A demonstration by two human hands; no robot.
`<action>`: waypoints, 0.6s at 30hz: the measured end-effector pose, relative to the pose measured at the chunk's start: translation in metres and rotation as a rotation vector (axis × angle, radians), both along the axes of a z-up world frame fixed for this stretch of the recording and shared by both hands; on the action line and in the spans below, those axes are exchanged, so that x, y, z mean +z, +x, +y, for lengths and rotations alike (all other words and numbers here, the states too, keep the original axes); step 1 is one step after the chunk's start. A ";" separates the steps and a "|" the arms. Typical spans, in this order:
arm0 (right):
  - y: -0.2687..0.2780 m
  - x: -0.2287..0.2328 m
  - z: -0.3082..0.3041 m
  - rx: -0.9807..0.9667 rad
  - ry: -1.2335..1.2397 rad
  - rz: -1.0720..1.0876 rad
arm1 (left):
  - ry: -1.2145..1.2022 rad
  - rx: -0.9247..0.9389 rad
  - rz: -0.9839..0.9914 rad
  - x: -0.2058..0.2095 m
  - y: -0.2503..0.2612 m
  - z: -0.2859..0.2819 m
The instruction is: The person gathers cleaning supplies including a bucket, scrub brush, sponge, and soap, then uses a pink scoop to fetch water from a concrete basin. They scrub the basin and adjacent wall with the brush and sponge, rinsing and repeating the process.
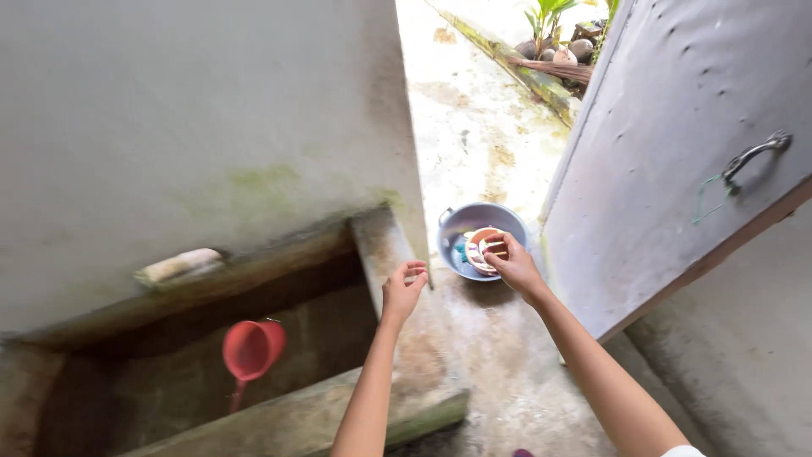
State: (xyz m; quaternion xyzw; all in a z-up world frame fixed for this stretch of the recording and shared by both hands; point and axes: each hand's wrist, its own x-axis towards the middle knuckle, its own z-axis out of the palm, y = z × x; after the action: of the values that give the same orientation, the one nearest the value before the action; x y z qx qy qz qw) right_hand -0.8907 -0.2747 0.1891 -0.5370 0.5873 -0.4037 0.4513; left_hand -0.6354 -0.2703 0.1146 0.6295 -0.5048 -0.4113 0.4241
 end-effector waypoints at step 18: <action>-0.183 -0.034 -0.138 -0.055 0.023 0.026 | 0.078 0.072 0.074 -0.002 -0.185 -0.086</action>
State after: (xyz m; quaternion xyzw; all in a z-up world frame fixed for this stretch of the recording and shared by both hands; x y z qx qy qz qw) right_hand -1.0741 -0.4132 0.1551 -0.5205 0.6124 -0.4023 0.4385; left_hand -0.8209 -0.3561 0.1131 0.6475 -0.4493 -0.4383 0.4321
